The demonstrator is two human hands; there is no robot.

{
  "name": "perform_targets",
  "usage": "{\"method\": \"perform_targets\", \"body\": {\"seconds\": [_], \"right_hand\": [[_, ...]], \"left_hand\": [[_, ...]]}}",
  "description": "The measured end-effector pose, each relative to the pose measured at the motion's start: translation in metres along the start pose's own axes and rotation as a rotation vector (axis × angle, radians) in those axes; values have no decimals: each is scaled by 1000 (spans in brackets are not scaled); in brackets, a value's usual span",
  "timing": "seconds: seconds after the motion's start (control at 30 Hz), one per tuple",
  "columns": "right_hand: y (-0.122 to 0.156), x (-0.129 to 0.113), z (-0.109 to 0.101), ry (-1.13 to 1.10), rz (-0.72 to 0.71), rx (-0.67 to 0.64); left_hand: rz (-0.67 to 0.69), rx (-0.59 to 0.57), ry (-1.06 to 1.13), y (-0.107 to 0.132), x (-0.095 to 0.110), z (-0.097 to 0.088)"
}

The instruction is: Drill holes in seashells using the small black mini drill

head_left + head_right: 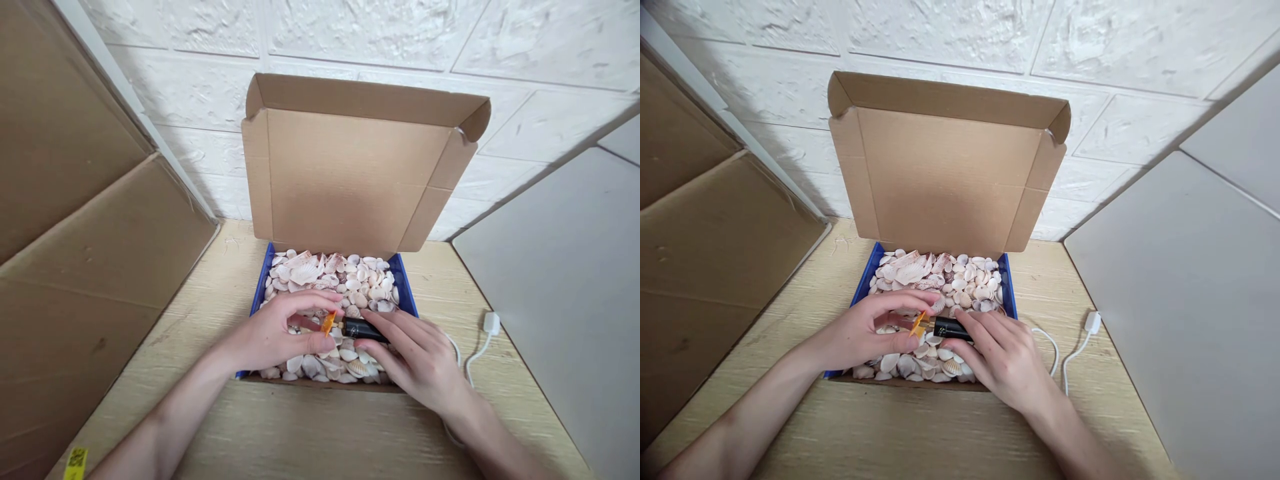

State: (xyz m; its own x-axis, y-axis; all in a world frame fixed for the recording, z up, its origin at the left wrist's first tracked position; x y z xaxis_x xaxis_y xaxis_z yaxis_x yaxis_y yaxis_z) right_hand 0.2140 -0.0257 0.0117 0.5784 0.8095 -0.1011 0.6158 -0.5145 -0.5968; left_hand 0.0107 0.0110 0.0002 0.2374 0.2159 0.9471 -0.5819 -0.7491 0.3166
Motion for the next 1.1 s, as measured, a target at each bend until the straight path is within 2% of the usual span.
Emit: {"method": "perform_targets", "body": {"seconds": [0.43,1.1], "right_hand": [[3,1,0,23,25,21],[5,2,1,51,32,17]], "left_hand": [[-38,22,32,0,-1,-1],[-25,31,107,1,-6,0]]}}
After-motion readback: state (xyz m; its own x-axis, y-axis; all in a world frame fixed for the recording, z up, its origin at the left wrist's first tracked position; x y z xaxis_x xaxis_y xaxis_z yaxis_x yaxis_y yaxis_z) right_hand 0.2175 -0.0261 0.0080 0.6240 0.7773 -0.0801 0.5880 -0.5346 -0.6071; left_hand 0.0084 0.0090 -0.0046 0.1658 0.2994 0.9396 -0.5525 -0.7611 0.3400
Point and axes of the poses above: each hand's wrist, its own y-axis away from the middle knuckle, its own z-axis out of the palm, x = y × z, the point moved 3 cm from there along -y, towards the middle knuckle, and after that the axes turned 10 degrees about -z, right-handed, at the moved point
